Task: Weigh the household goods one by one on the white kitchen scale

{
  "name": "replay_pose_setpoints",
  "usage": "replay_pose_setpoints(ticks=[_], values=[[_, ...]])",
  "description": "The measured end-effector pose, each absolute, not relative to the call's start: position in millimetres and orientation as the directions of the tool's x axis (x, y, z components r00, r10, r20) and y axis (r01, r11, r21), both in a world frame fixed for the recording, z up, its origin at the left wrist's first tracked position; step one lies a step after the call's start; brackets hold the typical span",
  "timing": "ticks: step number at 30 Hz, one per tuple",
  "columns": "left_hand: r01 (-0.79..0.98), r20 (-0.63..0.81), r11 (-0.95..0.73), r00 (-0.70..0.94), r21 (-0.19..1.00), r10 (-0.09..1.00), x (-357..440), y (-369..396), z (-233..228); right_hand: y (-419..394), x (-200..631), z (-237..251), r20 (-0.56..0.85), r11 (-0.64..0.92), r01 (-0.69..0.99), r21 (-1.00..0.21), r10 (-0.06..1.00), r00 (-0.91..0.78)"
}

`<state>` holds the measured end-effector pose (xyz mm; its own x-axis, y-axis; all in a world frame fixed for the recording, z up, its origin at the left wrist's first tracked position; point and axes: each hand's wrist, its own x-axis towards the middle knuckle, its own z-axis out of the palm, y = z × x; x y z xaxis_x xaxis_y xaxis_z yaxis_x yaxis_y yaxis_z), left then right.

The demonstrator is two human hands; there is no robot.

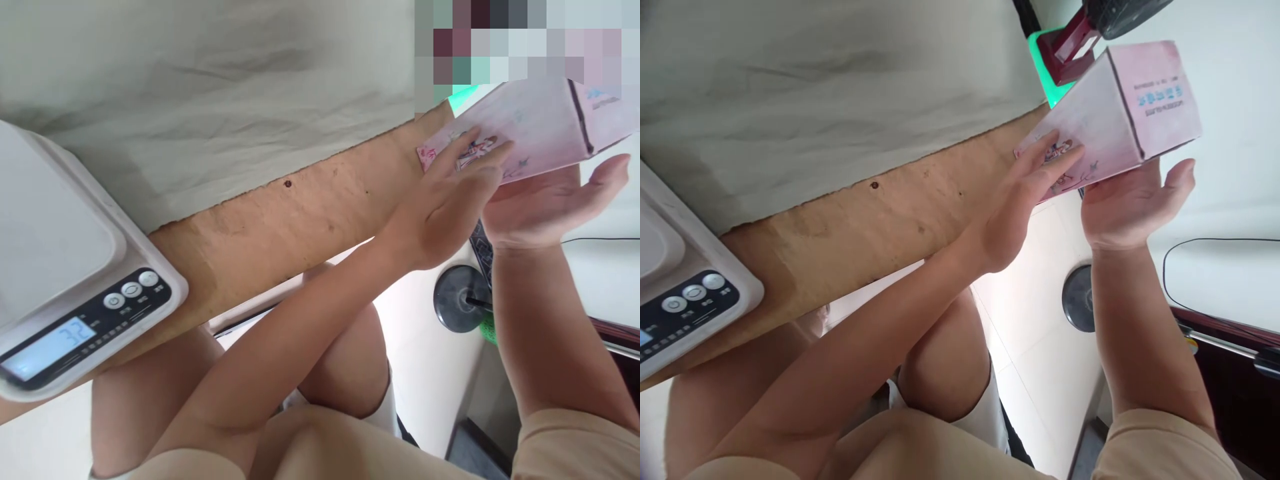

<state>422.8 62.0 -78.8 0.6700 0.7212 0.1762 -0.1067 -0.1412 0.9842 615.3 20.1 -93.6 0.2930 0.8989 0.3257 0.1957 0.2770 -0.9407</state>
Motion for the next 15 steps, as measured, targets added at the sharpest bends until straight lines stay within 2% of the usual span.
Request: replay_pose_setpoints(ticks=[5,9,12,15], values=[[-0.097,0.203,-0.188,0.681,0.977,0.704,424,53,-75,28,617,-89,0.359,0.313,0.195,-0.93,0.89,0.282],[-0.107,0.116,-0.057,0.711,0.993,0.693,423,54,-67,31,610,-89,0.345,0.288,0.204,-0.936,0.867,0.361],[-0.089,0.042,0.029,0.697,0.996,0.716,420,59,-61,33,603,-88,0.32,0.297,0.118,-0.947,0.862,0.394],[-0.087,0.07,-0.019,0.629,0.996,0.774,417,62,-61,32,597,-86,0.284,0.307,0.004,-0.952,0.876,0.388]])
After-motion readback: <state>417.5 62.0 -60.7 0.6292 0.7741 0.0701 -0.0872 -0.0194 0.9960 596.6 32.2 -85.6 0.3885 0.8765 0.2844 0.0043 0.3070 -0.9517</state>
